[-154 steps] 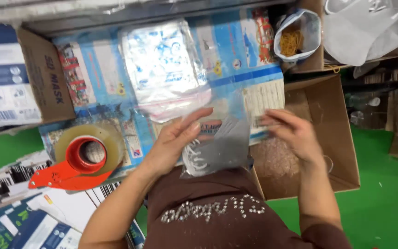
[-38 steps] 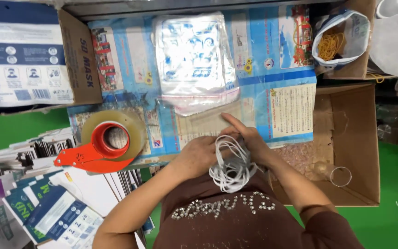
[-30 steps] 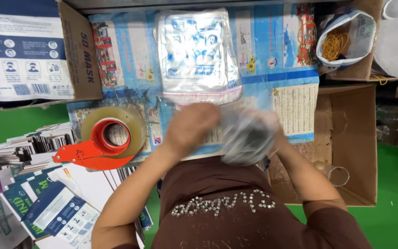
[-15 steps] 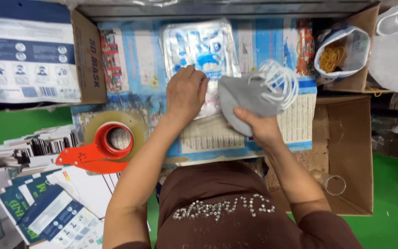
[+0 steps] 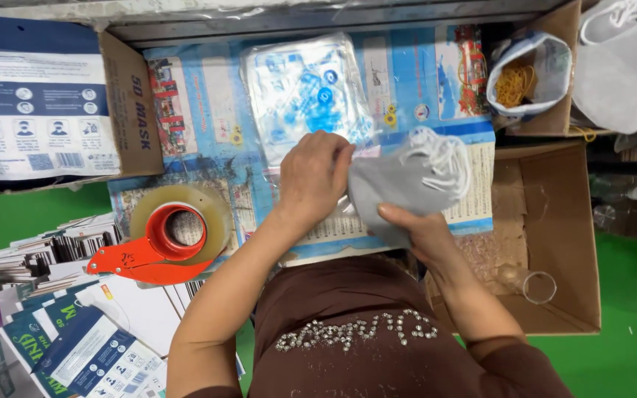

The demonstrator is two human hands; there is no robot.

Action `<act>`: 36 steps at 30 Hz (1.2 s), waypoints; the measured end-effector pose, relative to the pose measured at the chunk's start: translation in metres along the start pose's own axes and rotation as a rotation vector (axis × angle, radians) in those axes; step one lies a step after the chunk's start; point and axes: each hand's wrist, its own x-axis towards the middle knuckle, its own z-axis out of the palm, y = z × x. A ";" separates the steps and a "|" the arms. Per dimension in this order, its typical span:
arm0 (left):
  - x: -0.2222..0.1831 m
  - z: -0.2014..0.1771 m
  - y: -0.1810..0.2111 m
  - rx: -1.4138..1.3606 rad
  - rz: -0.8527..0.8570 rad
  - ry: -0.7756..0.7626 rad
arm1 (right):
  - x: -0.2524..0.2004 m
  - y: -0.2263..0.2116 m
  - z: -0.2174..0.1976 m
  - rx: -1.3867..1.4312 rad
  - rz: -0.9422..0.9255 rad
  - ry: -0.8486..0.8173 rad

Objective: Placing grey face masks from a production line into individual plastic bags.

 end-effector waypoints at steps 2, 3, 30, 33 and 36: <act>-0.004 -0.016 0.014 -0.098 -0.066 -0.015 | 0.005 0.002 0.002 0.004 -0.030 0.010; -0.004 -0.026 0.020 -0.192 -0.133 -0.023 | 0.010 0.001 0.004 0.003 -0.062 0.012; -0.002 -0.075 0.049 -0.340 0.055 -0.648 | 0.002 0.028 -0.049 -0.645 -0.625 -0.383; 0.011 -0.102 0.059 -0.323 -0.108 -0.670 | -0.015 0.006 -0.026 -0.677 -0.203 -0.070; 0.010 -0.112 0.056 -0.227 -0.228 -0.725 | -0.023 0.009 -0.033 -0.807 -0.487 0.053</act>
